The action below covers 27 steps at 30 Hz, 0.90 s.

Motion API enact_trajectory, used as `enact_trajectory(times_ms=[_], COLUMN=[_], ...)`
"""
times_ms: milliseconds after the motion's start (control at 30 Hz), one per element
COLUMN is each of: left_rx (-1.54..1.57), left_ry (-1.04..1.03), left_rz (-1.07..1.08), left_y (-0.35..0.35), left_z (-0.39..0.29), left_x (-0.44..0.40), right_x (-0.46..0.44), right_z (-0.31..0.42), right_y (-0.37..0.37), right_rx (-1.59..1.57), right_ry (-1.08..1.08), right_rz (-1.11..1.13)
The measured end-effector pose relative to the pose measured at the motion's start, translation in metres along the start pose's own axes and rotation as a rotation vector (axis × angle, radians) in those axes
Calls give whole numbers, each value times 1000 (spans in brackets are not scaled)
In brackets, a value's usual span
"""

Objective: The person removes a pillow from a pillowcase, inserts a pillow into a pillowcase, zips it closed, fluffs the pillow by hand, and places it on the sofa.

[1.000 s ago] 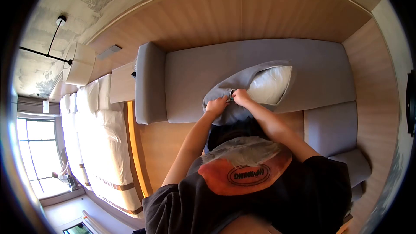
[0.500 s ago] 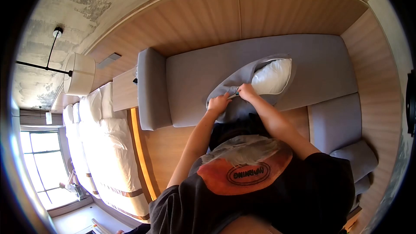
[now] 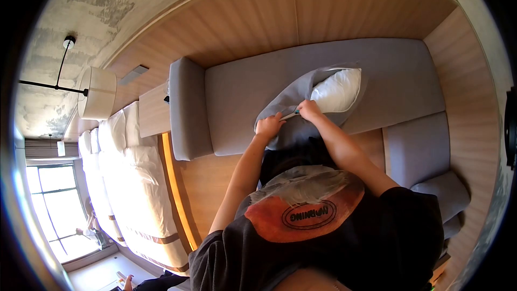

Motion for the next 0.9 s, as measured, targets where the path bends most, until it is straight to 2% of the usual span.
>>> enact_trajectory(times_ms=[100,200,300,900], left_rx=[-9,-12,-21,-47], left_ry=[6,16,27,-9], left_rz=[7,-18,-11,-53], left_y=[-1,6,9,4], left_z=[0,4,9,12], left_x=[0,4,7,11], right_x=[0,1,7,12], right_z=[0,-14,-14,-14], right_y=[0,7,17,18], right_rx=[16,3,9,5], right_ry=[20,-74,-38,-70], right_rz=[5,-57,-97,-67])
Point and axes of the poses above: each hand's wrist, its own x-axis away from the middle knuckle, its own y-axis out of the back of the hand, z = x × y, the point moved 9 cm from there along -x, towards the middle knuckle, and after that the axes turned 2 degrees about -z, right-handed, at the moved point
